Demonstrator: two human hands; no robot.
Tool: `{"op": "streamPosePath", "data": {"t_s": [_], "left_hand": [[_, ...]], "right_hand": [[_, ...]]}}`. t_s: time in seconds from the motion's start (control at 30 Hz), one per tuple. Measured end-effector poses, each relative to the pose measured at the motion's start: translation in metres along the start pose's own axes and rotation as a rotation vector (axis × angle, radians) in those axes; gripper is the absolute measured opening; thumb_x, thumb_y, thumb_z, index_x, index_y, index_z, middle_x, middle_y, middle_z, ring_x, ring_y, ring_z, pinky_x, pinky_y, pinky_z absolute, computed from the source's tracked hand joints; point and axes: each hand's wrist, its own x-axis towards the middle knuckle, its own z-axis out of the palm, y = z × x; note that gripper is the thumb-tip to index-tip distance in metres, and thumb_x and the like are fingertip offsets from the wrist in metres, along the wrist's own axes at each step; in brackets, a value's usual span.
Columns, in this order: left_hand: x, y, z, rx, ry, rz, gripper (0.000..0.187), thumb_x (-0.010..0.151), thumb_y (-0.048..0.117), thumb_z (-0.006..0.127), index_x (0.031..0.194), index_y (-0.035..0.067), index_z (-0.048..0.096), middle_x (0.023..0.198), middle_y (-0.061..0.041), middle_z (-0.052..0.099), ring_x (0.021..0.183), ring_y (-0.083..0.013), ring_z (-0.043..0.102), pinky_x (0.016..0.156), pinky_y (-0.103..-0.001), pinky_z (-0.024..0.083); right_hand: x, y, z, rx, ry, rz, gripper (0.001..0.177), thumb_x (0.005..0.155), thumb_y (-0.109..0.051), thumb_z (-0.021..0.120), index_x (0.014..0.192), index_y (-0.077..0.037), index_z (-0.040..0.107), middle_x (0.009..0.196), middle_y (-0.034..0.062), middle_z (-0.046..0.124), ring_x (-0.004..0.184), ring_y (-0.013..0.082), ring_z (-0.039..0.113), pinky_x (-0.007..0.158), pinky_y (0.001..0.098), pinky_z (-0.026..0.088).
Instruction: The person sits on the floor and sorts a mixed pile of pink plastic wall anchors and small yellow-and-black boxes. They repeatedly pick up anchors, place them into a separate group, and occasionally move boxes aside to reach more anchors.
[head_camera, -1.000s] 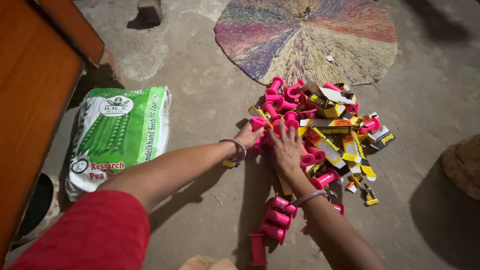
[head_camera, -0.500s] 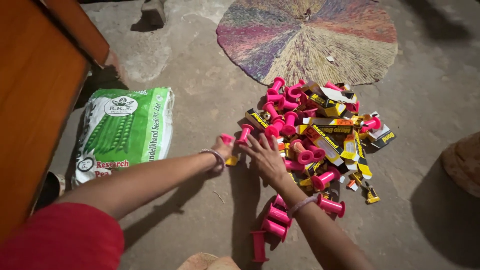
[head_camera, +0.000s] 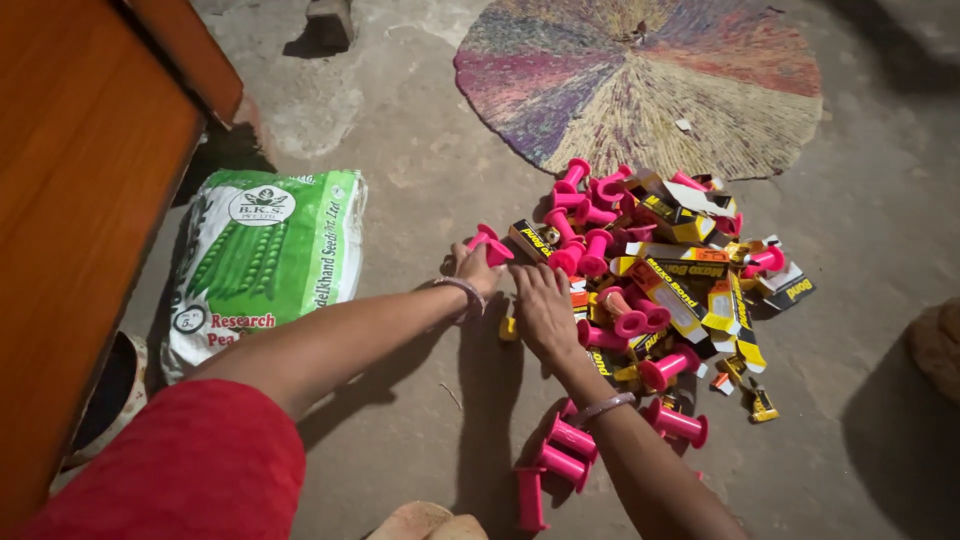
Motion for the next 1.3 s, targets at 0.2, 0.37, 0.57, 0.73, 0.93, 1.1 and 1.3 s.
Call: {"op": "streamPosePath", "data": {"t_s": [0.2,0.37,0.57,0.73,0.93,1.1,1.3], "left_hand": [[0.003,-0.037,0.001,-0.183,0.125,0.130,0.040,0.078,0.025,0.081,0.115,0.016,0.071,0.130,-0.015,0.057,0.119,-0.0353,0.054,0.105,-0.046,0.042],[-0.010,-0.051,-0.036,-0.189,0.159,0.124,0.043,0.071,0.027,0.086,0.109,0.014,0.072,0.115,-0.015,0.068,0.110,-0.0369,0.063,0.099,-0.046,0.050],[-0.022,-0.058,-0.061,-0.226,0.106,-0.014,0.035,0.079,0.025,0.078,0.111,0.013,0.070,0.113,-0.015,0.073,0.108,-0.0369,0.070,0.093,-0.048,0.055],[-0.019,-0.075,-0.074,0.030,0.061,0.024,0.057,0.076,0.025,0.082,0.125,0.011,0.056,0.119,-0.020,0.065,0.113,-0.0414,0.063,0.096,-0.050,0.051],[-0.029,-0.054,-0.085,0.020,0.101,-0.030,0.056,0.077,0.026,0.077,0.126,0.013,0.054,0.133,-0.018,0.053,0.128,-0.0427,0.050,0.105,-0.055,0.042],[-0.011,-0.041,-0.106,0.084,0.132,0.031,0.041,0.078,0.023,0.072,0.117,0.019,0.060,0.136,-0.011,0.054,0.135,-0.0361,0.049,0.110,-0.054,0.041],[0.040,-0.042,-0.104,0.031,0.020,-0.106,0.072,0.077,0.033,0.079,0.137,0.015,0.044,0.144,-0.018,0.049,0.136,-0.0417,0.047,0.109,-0.056,0.041]], "right_hand": [[0.005,-0.010,-0.006,0.161,0.036,0.252,0.060,0.080,-0.009,0.069,0.138,-0.006,0.054,0.127,0.0145,0.062,0.124,0.0351,0.052,0.105,0.0515,0.035],[0.006,-0.006,0.012,0.355,0.030,0.091,0.057,0.082,-0.009,0.066,0.138,-0.006,0.054,0.134,0.0190,0.059,0.131,0.0376,0.051,0.111,0.0468,0.041],[0.037,-0.030,0.051,0.632,-0.533,0.388,0.060,0.096,-0.019,0.057,0.154,-0.018,0.041,0.147,0.0202,0.054,0.133,0.0393,0.054,0.109,0.0461,0.046],[0.034,-0.037,0.061,0.436,-0.407,0.145,0.061,0.094,-0.010,0.060,0.152,-0.019,0.042,0.162,0.0177,0.035,0.152,0.0400,0.027,0.115,0.0493,0.037],[0.042,-0.032,0.051,0.409,-0.536,0.076,0.087,0.075,0.004,0.065,0.153,-0.019,0.036,0.164,0.0166,0.029,0.153,0.0406,0.021,0.120,0.0477,0.032],[0.043,-0.029,0.063,0.410,-0.477,0.042,0.091,0.071,0.002,0.070,0.153,-0.015,0.033,0.163,0.0184,0.028,0.153,0.0400,0.021,0.122,0.0465,0.029],[0.045,-0.028,0.074,0.491,-0.457,0.147,0.087,0.075,0.004,0.065,0.155,-0.014,0.034,0.164,0.0186,0.029,0.153,0.0382,0.021,0.120,0.0453,0.029]]}}
